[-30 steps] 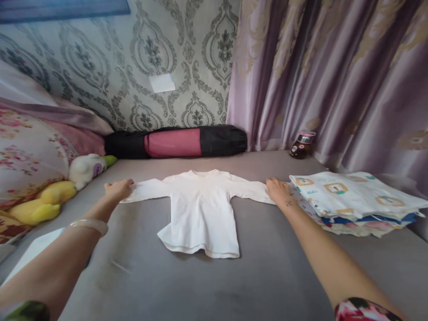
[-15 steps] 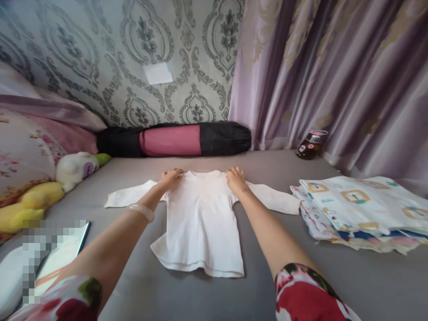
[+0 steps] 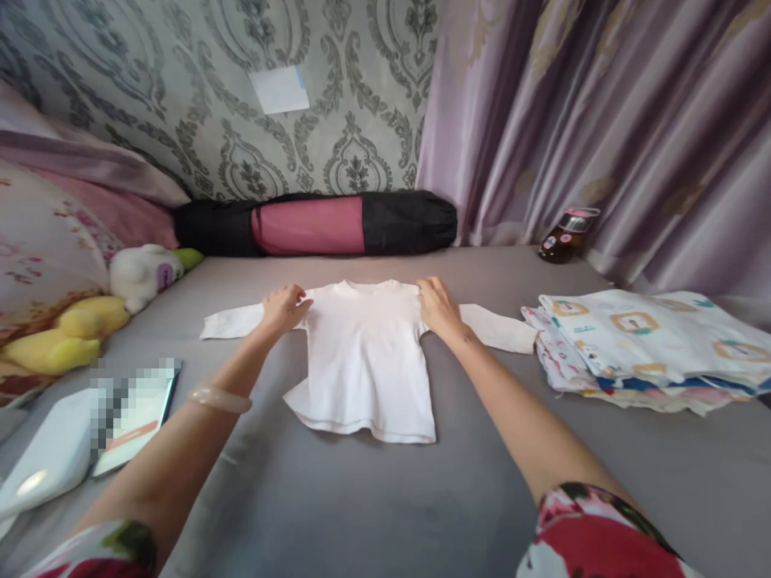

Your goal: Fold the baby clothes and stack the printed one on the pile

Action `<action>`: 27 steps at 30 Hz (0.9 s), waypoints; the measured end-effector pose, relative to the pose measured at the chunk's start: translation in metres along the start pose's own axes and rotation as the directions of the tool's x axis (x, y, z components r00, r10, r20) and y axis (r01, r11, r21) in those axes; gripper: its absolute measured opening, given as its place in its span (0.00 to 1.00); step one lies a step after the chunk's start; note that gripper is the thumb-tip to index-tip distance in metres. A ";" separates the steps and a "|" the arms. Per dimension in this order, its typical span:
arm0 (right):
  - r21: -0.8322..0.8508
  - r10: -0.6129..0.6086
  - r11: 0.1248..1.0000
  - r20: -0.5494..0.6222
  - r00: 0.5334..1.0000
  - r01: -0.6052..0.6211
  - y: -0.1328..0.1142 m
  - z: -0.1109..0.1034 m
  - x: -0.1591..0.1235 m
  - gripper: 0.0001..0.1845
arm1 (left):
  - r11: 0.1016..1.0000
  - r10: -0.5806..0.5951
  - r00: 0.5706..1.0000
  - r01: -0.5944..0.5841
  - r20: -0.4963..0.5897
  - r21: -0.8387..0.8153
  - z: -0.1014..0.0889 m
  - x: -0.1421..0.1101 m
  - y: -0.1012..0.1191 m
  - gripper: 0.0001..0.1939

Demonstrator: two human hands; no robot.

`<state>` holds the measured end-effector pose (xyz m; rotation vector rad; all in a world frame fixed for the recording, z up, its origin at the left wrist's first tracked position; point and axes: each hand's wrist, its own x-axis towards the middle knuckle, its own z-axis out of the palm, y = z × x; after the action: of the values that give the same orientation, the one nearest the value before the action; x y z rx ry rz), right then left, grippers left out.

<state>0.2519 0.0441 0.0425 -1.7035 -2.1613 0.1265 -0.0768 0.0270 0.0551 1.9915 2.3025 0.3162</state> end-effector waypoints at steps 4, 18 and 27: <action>0.191 0.112 0.973 0.102 0.988 -0.130 0.003 -0.021 -0.064 0.11 | 0.988 -0.008 0.994 0.025 0.109 -0.154 -0.017 -0.063 -0.035 0.12; 0.229 -0.029 0.973 0.269 0.963 -0.035 -0.039 -0.026 -0.200 0.29 | 0.922 -0.102 0.978 0.162 0.183 -0.351 0.002 -0.157 -0.004 0.16; 0.103 0.104 0.988 0.098 0.990 -0.114 -0.046 -0.009 -0.208 0.21 | 0.893 -0.120 0.982 0.171 0.147 -0.416 0.011 -0.168 0.002 0.12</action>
<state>0.2522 -0.1676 0.0144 -1.7858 -2.0844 0.3526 -0.0473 -0.1373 0.0323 1.5718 2.0698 0.6133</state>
